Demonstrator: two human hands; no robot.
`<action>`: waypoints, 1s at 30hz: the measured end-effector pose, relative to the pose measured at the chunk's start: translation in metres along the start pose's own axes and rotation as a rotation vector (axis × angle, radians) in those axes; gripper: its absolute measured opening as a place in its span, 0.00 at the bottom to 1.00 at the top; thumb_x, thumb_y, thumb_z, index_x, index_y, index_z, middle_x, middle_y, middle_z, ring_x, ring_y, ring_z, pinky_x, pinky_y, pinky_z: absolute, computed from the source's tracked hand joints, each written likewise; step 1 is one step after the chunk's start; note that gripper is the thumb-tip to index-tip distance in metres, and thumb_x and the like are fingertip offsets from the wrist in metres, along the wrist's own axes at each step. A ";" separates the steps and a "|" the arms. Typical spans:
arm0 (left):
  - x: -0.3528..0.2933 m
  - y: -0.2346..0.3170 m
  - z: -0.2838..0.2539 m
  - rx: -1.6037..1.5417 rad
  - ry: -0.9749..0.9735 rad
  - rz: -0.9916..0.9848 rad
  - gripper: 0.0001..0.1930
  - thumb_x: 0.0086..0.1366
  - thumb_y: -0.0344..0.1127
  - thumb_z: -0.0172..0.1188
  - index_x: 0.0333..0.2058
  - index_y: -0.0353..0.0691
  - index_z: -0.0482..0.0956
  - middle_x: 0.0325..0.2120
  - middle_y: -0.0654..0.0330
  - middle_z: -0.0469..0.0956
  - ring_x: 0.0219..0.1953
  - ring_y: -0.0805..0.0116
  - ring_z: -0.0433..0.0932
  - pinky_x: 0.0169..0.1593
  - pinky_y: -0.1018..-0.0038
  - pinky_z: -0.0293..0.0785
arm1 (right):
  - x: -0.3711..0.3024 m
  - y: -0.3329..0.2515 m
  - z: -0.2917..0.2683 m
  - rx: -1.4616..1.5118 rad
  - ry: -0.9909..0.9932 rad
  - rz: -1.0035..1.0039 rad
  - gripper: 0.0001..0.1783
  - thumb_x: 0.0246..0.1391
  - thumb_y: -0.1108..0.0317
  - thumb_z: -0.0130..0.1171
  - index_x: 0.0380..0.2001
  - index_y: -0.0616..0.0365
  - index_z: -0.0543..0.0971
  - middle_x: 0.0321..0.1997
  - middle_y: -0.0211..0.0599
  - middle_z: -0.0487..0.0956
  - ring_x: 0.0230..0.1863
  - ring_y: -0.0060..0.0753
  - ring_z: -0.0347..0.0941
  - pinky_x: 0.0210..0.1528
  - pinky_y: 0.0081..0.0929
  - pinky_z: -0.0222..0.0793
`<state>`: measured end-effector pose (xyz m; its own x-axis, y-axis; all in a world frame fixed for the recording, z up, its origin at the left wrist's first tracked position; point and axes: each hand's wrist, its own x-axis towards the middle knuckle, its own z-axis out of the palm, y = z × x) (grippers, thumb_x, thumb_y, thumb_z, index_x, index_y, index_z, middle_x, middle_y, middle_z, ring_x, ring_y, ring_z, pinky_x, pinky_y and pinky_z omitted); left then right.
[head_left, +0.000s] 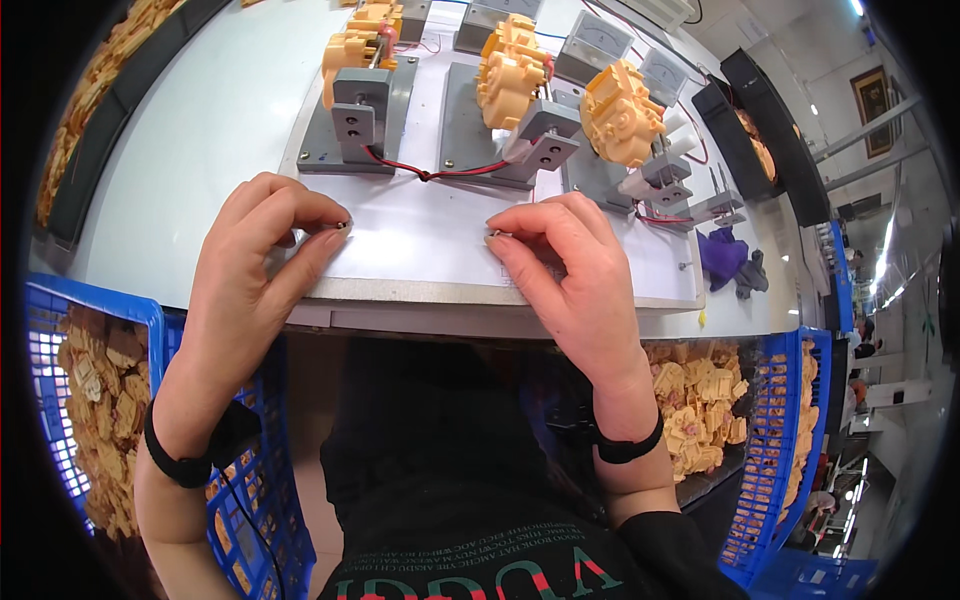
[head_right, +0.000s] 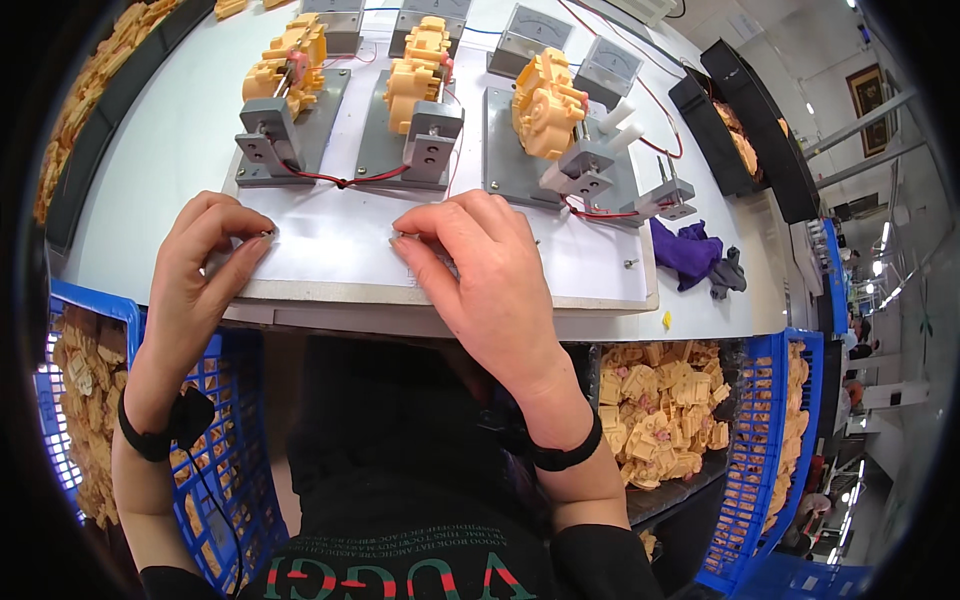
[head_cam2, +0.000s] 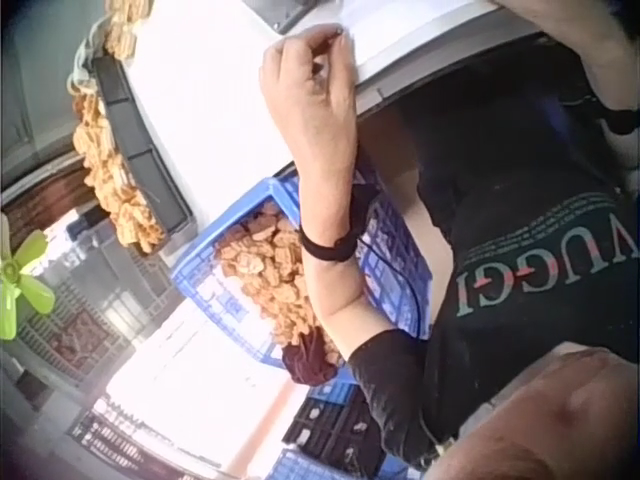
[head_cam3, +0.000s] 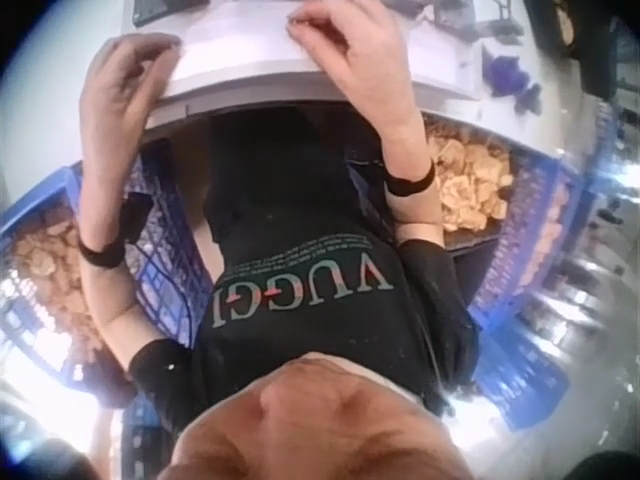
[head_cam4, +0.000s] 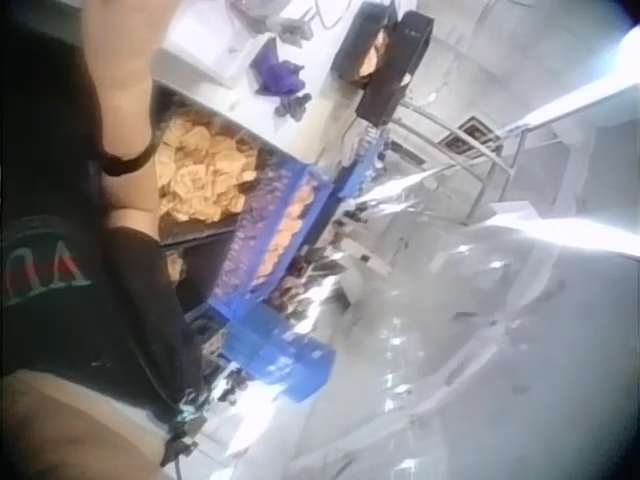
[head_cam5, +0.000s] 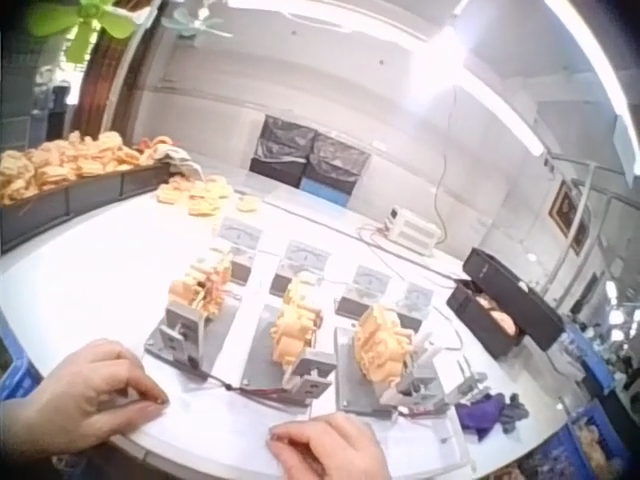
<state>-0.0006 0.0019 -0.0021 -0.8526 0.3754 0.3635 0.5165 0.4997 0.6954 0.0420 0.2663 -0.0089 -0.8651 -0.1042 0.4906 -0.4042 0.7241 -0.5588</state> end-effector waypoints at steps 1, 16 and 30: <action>0.000 0.001 0.000 -0.001 -0.004 0.002 0.04 0.63 0.25 0.63 0.37 0.35 0.81 0.34 0.61 0.75 0.37 0.70 0.72 0.42 0.76 0.67 | 0.000 0.000 0.000 0.006 0.000 0.004 0.06 0.53 0.70 0.68 0.35 0.56 0.82 0.31 0.31 0.77 0.35 0.38 0.73 0.42 0.35 0.67; 0.000 0.003 -0.001 -0.014 -0.002 -0.009 0.05 0.62 0.25 0.65 0.37 0.37 0.81 0.33 0.59 0.76 0.40 0.63 0.75 0.44 0.70 0.72 | -0.001 -0.003 -0.001 0.003 0.003 -0.007 0.06 0.53 0.71 0.68 0.35 0.56 0.82 0.32 0.32 0.77 0.36 0.39 0.73 0.42 0.35 0.67; 0.001 0.000 -0.003 0.018 -0.004 0.024 0.06 0.62 0.25 0.64 0.38 0.37 0.82 0.36 0.60 0.75 0.41 0.66 0.74 0.44 0.73 0.70 | 0.001 -0.001 -0.004 -0.005 -0.044 -0.011 0.07 0.53 0.70 0.68 0.37 0.53 0.83 0.33 0.32 0.77 0.37 0.39 0.73 0.43 0.35 0.67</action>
<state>-0.0017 0.0002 -0.0004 -0.8395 0.3904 0.3779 0.5384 0.5042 0.6752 0.0429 0.2684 -0.0052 -0.8730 -0.1423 0.4665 -0.4123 0.7263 -0.5500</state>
